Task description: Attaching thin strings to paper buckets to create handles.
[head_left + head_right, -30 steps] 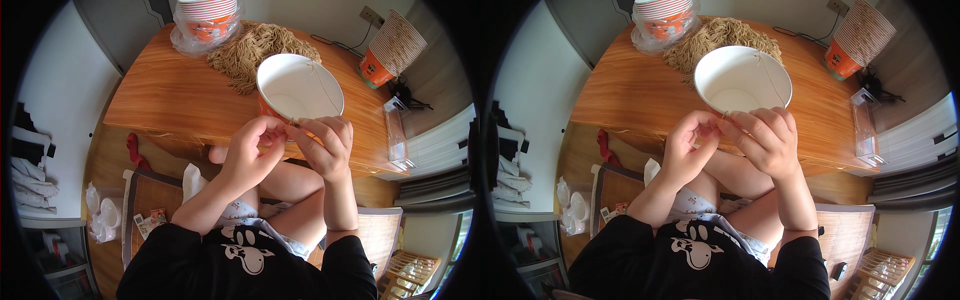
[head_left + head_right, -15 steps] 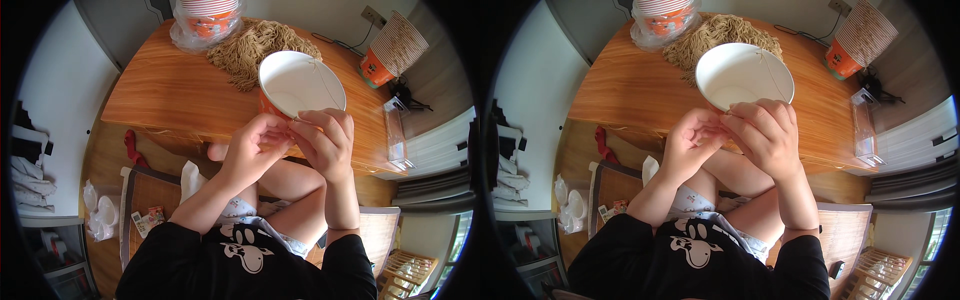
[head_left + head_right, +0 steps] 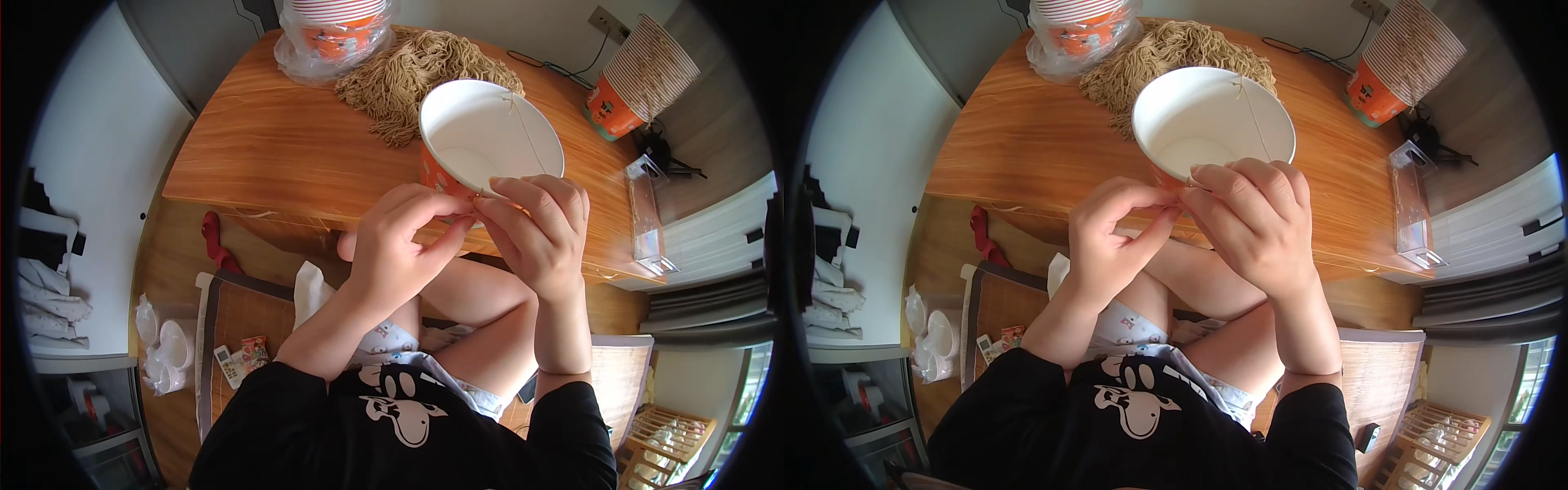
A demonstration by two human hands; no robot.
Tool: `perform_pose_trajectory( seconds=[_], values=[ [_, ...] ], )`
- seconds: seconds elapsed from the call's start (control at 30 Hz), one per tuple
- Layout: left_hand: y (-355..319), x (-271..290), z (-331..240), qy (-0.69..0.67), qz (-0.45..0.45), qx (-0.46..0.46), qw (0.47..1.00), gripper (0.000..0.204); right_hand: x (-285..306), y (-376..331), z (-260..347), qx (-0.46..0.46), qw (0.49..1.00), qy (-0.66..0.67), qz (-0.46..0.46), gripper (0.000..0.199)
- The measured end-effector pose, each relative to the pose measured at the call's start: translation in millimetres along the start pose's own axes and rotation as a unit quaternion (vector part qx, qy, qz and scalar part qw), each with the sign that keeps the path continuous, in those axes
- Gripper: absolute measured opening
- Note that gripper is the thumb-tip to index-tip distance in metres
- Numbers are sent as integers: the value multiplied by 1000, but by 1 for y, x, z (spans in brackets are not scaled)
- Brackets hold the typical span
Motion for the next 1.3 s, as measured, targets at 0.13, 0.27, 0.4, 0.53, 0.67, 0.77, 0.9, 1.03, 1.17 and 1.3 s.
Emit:
perform_pose_trajectory(
  seconds=[0.13,0.27,0.4,0.53,0.67,0.77,0.9,1.03,1.17,1.3],
  values=[
    [1,-3,0,48,-23,-26,998,19,1,0,0,-14,999,32,-3,26],
    [4,-1,-5,119,-33,-75,990,20,1,-1,0,-26,999,45,-7,24],
    [6,0,-2,115,-36,-71,990,19,3,-2,0,-34,997,62,0,23],
    [6,-1,-4,114,-33,-66,991,18,2,-1,-1,-36,996,75,17,24],
    [5,-4,-2,129,-56,-87,986,20,1,-1,-2,-38,996,78,20,25],
    [5,-4,-4,141,-58,-103,983,22,1,-2,-3,-42,996,82,15,25],
    [4,-4,-2,146,-52,-107,982,23,1,-3,-4,-46,996,79,-5,23],
    [4,-5,-3,127,-46,-98,986,22,-2,-6,-5,-43,995,87,-26,21],
    [5,-6,1,70,-25,-72,995,19,-5,-7,-6,-47,994,90,-30,24],
    [4,-7,3,1,-8,-22,1000,16,-9,-10,-6,-68,991,106,-49,25]
  ],
)
Point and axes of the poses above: each hand's wrist, its own y-axis towards the middle knuckle, its own x-axis out of the back of the hand, z = x × y, the point moved 1 cm from there along y, towards the middle knuckle, and after that the axes turned 3 degrees about z, right-handed, at the moved point
